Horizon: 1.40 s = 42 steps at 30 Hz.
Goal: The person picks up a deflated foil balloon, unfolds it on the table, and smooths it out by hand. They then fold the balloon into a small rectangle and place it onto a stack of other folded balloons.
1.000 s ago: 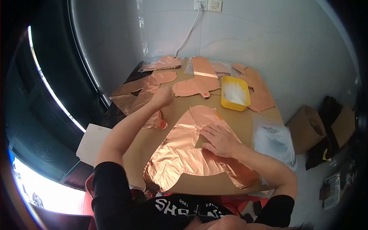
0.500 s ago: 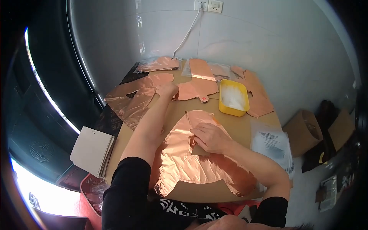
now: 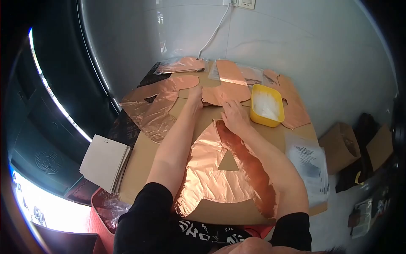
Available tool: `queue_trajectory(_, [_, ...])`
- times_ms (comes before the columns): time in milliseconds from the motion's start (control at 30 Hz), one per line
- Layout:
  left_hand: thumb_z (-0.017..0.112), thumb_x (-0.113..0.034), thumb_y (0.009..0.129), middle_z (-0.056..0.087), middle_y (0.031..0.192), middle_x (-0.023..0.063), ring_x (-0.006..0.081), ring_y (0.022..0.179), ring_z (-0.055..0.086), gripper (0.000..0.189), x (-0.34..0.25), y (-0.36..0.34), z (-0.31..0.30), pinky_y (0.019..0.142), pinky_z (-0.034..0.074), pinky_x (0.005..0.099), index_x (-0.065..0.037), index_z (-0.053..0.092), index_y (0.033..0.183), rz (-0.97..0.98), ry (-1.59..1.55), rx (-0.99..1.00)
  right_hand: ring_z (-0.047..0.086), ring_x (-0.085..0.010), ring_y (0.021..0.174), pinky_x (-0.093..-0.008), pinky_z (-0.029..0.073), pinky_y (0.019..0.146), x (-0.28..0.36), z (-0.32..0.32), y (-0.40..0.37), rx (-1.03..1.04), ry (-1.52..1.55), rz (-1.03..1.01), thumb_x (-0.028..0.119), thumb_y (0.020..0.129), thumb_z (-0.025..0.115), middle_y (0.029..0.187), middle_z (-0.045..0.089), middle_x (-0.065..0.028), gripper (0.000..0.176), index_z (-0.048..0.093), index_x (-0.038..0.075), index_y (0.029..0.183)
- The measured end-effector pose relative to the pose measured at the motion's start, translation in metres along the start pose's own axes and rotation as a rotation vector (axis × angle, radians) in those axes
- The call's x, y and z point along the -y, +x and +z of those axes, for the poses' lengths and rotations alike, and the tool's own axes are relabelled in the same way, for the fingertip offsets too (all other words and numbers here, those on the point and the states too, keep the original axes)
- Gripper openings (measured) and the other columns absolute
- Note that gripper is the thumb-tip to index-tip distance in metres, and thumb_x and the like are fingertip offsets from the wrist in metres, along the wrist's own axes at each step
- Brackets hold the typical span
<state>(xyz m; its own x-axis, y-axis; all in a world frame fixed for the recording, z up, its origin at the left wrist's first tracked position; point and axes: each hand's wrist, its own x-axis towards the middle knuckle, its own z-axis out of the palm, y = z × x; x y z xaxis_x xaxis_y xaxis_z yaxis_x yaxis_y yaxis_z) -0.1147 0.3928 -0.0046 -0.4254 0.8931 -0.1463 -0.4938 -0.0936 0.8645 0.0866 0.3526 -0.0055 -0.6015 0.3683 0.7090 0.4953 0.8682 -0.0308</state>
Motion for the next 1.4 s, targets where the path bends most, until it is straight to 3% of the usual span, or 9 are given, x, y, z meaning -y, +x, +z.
queue_trajectory(167, [0.035, -0.034, 0.100, 0.066, 0.114, 0.0115, 0.0309, 0.104, 0.065, 0.042, -0.006, -0.009, -0.006, 0.084, 0.056, 0.0580, -0.006, 0.056, 0.124, -0.170, -0.043, 0.102, 0.056, -0.0324, 0.101, -0.0407, 0.047, 0.087, 0.002, 0.027, 0.020, 0.008, -0.028, -0.032, 0.011, 0.080, 0.068, 0.100, 0.061, -0.0134, 0.025, 0.061, 0.001, 0.103])
queue_trajectory(267, [0.035, -0.034, 0.100, 0.065, 0.117, 0.0124, 0.0310, 0.103, 0.066, 0.042, -0.003, -0.004, -0.010, 0.084, 0.057, 0.0568, -0.006, 0.056, 0.123, -0.165, -0.024, 0.125, 0.056, -0.0317, 0.097, -0.0406, 0.048, 0.084, 0.001, 0.048, 0.031, 0.013, -0.079, -0.084, 0.010, 0.078, 0.067, 0.094, 0.060, -0.0119, 0.018, 0.063, 0.002, 0.093])
queue_trajectory(433, [0.040, -0.030, 0.095, 0.066, 0.099, 0.0187, 0.0332, 0.079, 0.068, 0.037, 0.006, 0.004, -0.014, 0.067, 0.060, 0.0552, -0.002, 0.058, 0.113, -0.139, -0.112, 0.157, 0.058, -0.0313, 0.093, -0.0407, 0.049, 0.080, -0.009, 0.072, 0.039, -0.019, -0.214, -0.173, 0.009, 0.071, 0.066, 0.086, 0.062, -0.0116, 0.012, 0.065, 0.004, 0.081])
queue_trajectory(667, [0.041, -0.033, 0.098, 0.065, 0.099, 0.0234, 0.0384, 0.087, 0.068, 0.042, 0.009, 0.011, -0.019, 0.078, 0.059, 0.0544, 0.004, 0.055, 0.112, -0.212, 0.026, 0.182, 0.060, -0.0360, 0.086, -0.0445, 0.048, 0.075, -0.018, 0.075, 0.046, -0.072, 0.172, 0.272, 0.009, 0.077, 0.071, 0.083, 0.062, -0.0191, 0.012, 0.061, 0.001, 0.078])
queue_trajectory(967, [0.043, -0.036, 0.096, 0.067, 0.101, 0.0161, 0.0339, 0.091, 0.069, 0.039, -0.003, -0.014, -0.012, 0.077, 0.059, 0.0516, -0.005, 0.059, 0.115, -0.167, 0.028, 0.211, 0.056, -0.0318, 0.057, -0.0426, 0.044, 0.057, -0.030, 0.059, 0.048, -0.073, 0.420, 0.594, 0.024, 0.076, 0.080, 0.063, 0.059, -0.0172, 0.035, 0.056, 0.001, 0.066])
queue_trajectory(1067, [0.044, -0.023, 0.094, 0.068, 0.098, 0.0182, 0.0328, 0.080, 0.071, 0.031, -0.002, -0.011, -0.012, 0.063, 0.063, 0.0473, -0.002, 0.057, 0.113, -0.136, 0.045, 0.233, 0.057, -0.0280, 0.059, -0.0409, 0.044, 0.059, -0.034, 0.059, 0.048, -0.056, 0.439, 0.589, 0.026, 0.081, 0.075, 0.064, 0.060, -0.0168, 0.033, 0.060, 0.000, 0.070])
queue_trajectory(1233, [0.050, -0.003, 0.087, 0.066, 0.093, 0.0161, 0.0317, 0.079, 0.070, 0.017, 0.004, -0.010, -0.011, 0.064, 0.063, 0.0514, -0.001, 0.060, 0.100, -0.093, 0.057, 0.144, 0.060, -0.0187, 0.066, -0.0354, 0.046, 0.065, -0.046, 0.078, 0.038, -0.078, 0.466, 0.551, 0.024, 0.088, 0.064, 0.070, 0.062, -0.0147, 0.025, 0.068, -0.001, 0.086])
queue_trajectory(1333, [0.051, -0.001, 0.085, 0.066, 0.090, 0.0155, 0.0303, 0.078, 0.070, 0.013, 0.008, -0.012, -0.011, 0.063, 0.063, 0.0509, -0.001, 0.061, 0.094, -0.053, 0.062, 0.140, 0.062, -0.0329, 0.068, -0.0441, 0.046, 0.065, -0.042, 0.075, 0.034, -0.126, 0.532, 0.571, 0.019, 0.084, 0.064, 0.071, 0.062, -0.0218, 0.022, 0.065, -0.001, 0.077])
queue_trajectory(1400, [0.054, -0.003, 0.085, 0.066, 0.088, 0.0149, 0.0293, 0.079, 0.071, 0.010, 0.013, -0.006, -0.013, 0.064, 0.063, 0.0504, -0.001, 0.061, 0.092, -0.024, 0.086, 0.159, 0.063, -0.0317, 0.067, -0.0429, 0.047, 0.065, -0.040, 0.074, 0.034, -0.090, 0.544, 0.650, 0.018, 0.082, 0.065, 0.071, 0.063, -0.0208, 0.020, 0.066, -0.001, 0.077])
